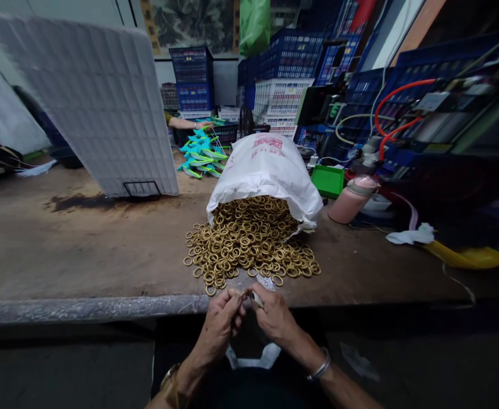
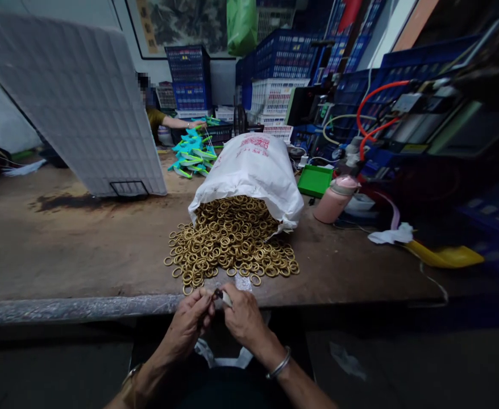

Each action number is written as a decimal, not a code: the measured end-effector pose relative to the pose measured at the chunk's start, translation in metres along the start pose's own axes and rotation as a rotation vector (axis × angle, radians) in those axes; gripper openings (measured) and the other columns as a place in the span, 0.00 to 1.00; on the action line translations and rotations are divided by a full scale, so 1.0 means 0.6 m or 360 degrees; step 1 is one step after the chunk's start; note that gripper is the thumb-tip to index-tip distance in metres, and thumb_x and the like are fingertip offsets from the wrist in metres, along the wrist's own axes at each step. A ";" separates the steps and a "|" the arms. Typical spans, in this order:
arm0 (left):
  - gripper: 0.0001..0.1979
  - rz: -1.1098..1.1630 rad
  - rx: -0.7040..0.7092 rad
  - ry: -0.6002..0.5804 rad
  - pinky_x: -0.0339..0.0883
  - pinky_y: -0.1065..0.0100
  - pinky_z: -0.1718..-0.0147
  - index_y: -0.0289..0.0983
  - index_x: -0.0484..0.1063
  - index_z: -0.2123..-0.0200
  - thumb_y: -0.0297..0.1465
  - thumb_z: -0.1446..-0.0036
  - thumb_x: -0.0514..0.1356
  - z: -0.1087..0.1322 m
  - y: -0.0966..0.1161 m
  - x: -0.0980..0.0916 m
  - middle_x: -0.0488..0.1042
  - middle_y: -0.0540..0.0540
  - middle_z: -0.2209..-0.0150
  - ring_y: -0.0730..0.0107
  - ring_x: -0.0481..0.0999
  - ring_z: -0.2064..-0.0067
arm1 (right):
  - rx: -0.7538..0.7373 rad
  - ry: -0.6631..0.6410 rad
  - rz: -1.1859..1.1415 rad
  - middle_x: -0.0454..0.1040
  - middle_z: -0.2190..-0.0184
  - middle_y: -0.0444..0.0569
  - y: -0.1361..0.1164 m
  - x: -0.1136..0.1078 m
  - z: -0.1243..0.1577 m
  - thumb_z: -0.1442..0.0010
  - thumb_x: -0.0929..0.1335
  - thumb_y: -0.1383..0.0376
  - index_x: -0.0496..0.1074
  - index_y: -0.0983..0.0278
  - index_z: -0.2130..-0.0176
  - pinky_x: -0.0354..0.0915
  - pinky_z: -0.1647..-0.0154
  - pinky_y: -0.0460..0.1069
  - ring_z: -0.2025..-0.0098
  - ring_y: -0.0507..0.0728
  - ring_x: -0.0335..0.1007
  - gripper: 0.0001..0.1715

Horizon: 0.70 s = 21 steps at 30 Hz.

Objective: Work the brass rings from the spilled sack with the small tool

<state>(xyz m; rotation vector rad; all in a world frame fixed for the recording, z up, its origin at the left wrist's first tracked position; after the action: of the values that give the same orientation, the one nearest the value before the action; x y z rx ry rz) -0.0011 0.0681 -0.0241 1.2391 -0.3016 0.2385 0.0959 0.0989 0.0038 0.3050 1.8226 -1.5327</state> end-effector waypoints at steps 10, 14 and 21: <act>0.16 -0.0208 -0.0021 -0.0021 0.47 0.79 0.86 0.35 0.63 0.74 0.42 0.49 0.57 0.021 0.009 0.010 0.62 0.55 0.82 0.84 0.55 0.84 | 0.0148 -0.0089 0.0637 0.72 0.74 0.47 0.026 0.008 0.000 0.53 0.58 0.77 0.64 0.64 0.65 0.47 0.75 0.46 0.73 0.52 0.65 0.16; 0.14 0.0050 -0.0179 -0.0157 0.45 0.79 0.87 0.35 0.64 0.70 0.41 0.49 0.58 0.034 -0.006 0.024 0.63 0.55 0.81 0.85 0.55 0.85 | 0.0290 0.0136 0.0710 0.72 0.74 0.47 0.062 -0.038 0.000 0.50 0.59 0.76 0.64 0.64 0.64 0.47 0.74 0.46 0.72 0.53 0.66 0.14; 0.14 0.0348 -0.0321 -0.0134 0.54 0.79 0.85 0.33 0.66 0.72 0.39 0.50 0.59 0.016 -0.018 0.026 0.70 0.47 0.73 0.80 0.64 0.79 | 0.0501 0.0443 0.0800 0.72 0.71 0.47 0.109 -0.097 0.012 0.43 0.62 0.66 0.63 0.64 0.63 0.49 0.73 0.46 0.70 0.53 0.67 0.05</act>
<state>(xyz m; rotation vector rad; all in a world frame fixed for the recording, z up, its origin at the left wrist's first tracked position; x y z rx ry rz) 0.0162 0.0561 -0.0253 1.0181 -0.5229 0.3357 0.1788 0.1250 -0.0078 1.0854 1.5319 -1.4524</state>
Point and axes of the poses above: each hand's wrist, its own z-axis away from the middle knuckle, its own x-axis out of the palm, y = z × x, the point moved 8 cm from there along -z, towards the middle knuckle
